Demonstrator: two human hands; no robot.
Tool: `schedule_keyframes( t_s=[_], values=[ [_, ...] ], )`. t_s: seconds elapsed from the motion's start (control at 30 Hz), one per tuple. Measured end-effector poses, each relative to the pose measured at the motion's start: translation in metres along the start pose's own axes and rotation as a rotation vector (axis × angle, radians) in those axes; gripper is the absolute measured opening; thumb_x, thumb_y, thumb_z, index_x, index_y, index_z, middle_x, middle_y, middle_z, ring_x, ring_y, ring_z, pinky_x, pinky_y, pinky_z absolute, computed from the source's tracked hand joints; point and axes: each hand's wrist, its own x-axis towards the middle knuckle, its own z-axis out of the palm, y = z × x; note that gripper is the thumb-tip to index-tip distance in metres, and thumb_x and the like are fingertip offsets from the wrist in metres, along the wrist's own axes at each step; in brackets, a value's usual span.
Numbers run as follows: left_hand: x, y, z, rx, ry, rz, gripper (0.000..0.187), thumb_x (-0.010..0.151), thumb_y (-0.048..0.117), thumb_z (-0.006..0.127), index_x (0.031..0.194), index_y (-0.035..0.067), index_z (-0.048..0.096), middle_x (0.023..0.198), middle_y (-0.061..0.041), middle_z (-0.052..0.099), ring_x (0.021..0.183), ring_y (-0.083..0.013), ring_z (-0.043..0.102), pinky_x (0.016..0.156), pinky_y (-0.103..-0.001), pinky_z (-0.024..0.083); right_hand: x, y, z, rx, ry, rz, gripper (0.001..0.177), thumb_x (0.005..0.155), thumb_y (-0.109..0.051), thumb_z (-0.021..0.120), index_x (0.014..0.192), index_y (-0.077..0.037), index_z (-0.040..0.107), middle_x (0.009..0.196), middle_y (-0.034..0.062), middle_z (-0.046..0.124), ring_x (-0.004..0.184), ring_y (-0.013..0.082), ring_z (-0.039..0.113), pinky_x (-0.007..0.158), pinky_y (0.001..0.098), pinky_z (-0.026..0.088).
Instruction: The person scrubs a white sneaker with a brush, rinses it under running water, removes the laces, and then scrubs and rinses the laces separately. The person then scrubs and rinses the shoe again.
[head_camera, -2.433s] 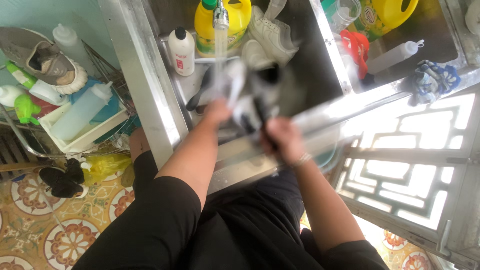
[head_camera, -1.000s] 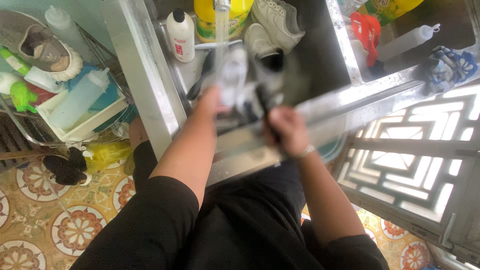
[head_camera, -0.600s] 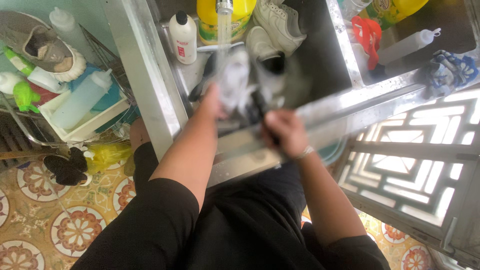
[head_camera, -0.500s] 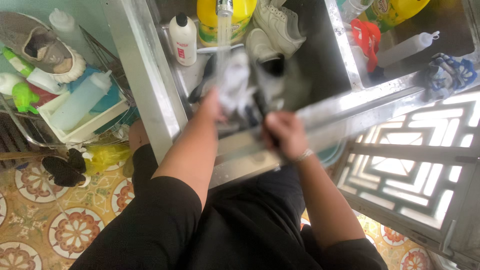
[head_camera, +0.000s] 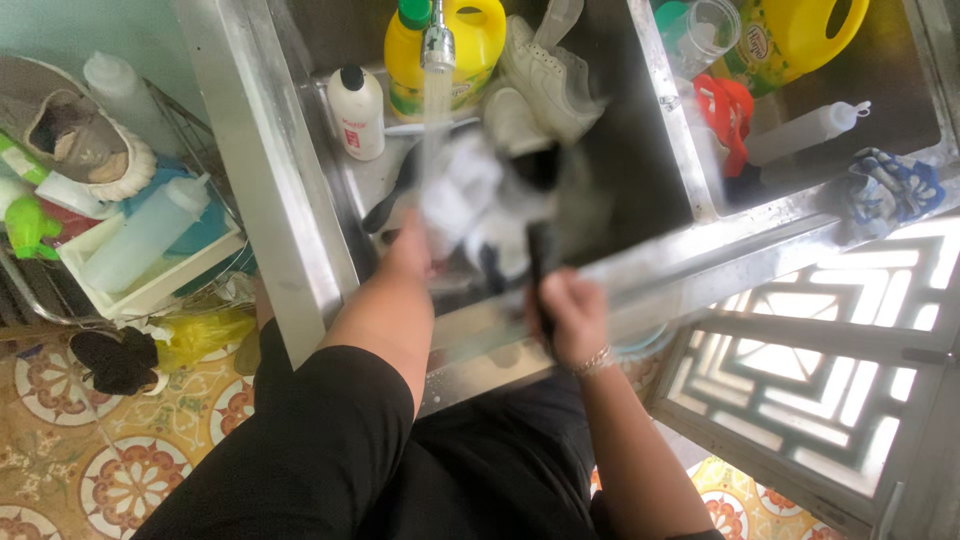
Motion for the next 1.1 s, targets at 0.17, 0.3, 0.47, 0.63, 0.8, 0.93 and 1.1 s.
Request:
schedule_keyframes(
  t_s=[0.17,0.3,0.47,0.63,0.8,0.93,1.1],
  values=[
    [0.02,0.016,0.004,-0.157,0.015,-0.343,0.062,0.094,0.059,0.042,0.144,0.025,0.053,0.146,-0.002,0.059,0.133,-0.0282,0.054,0.107,-0.057,0.043,-0.001,0.002,-0.005,0.028,0.0,-0.009,0.05,0.099,-0.043,0.056,0.074,-0.001,0.064,0.056,0.006,0.06,0.043,0.014,0.052,0.04,0.0288,0.038],
    [0.033,0.019,-0.008,-0.321,-0.055,-0.478,0.06,0.09,0.057,0.053,0.14,0.025,0.058,0.142,-0.006,0.061,0.131,-0.0318,0.054,0.103,-0.059,0.045,-0.001,0.004,-0.002,0.078,0.008,0.01,0.045,0.099,-0.041,0.058,0.077,-0.002,0.064,0.057,0.0057,0.059,0.043,0.0136,0.051,0.039,0.0283,0.038],
    [0.032,0.033,0.0,-0.157,0.042,-0.408,0.06,0.085,0.056,0.059,0.136,0.025,0.06,0.135,-0.009,0.064,0.126,-0.0348,0.056,0.097,-0.06,0.047,0.0,0.002,-0.001,0.073,0.017,0.016,0.045,0.1,-0.04,0.058,0.074,-0.003,0.062,0.056,0.0052,0.058,0.041,0.013,0.05,0.039,0.0278,0.037],
    [0.013,0.054,0.023,-0.012,0.082,0.086,0.06,0.074,0.037,0.08,0.125,0.006,0.071,0.116,-0.016,0.073,0.103,-0.0349,0.071,0.091,-0.051,0.058,0.003,-0.002,0.002,-0.028,0.041,0.012,0.044,0.099,-0.039,0.057,0.073,-0.005,0.062,0.056,0.0037,0.059,0.043,0.0131,0.051,0.04,0.0287,0.038],
    [-0.03,0.067,0.034,0.615,0.655,0.413,0.055,0.065,0.037,0.088,0.103,-0.001,0.076,0.101,-0.018,0.076,0.09,-0.0323,0.074,0.081,-0.045,0.058,0.003,-0.006,0.005,-0.002,-0.016,0.016,0.045,0.101,-0.04,0.057,0.072,-0.006,0.06,0.057,0.0035,0.057,0.045,0.0133,0.051,0.043,0.0287,0.04],
    [-0.054,0.079,0.038,0.93,0.738,0.502,0.05,0.07,0.046,0.085,0.098,0.005,0.079,0.095,-0.019,0.075,0.092,-0.0345,0.073,0.084,-0.044,0.054,0.005,-0.008,0.006,0.004,-0.028,0.006,0.045,0.1,-0.041,0.058,0.072,-0.007,0.06,0.057,0.0037,0.057,0.044,0.0143,0.052,0.042,0.0293,0.041],
    [-0.051,0.076,0.033,0.761,0.74,0.577,0.044,0.068,0.043,0.085,0.095,0.007,0.081,0.091,-0.016,0.077,0.087,-0.0325,0.073,0.081,-0.043,0.054,0.004,-0.011,0.004,0.037,-0.039,0.062,0.045,0.1,-0.043,0.057,0.074,-0.006,0.06,0.056,0.0048,0.058,0.042,0.0152,0.052,0.04,0.03,0.041]
  ],
)
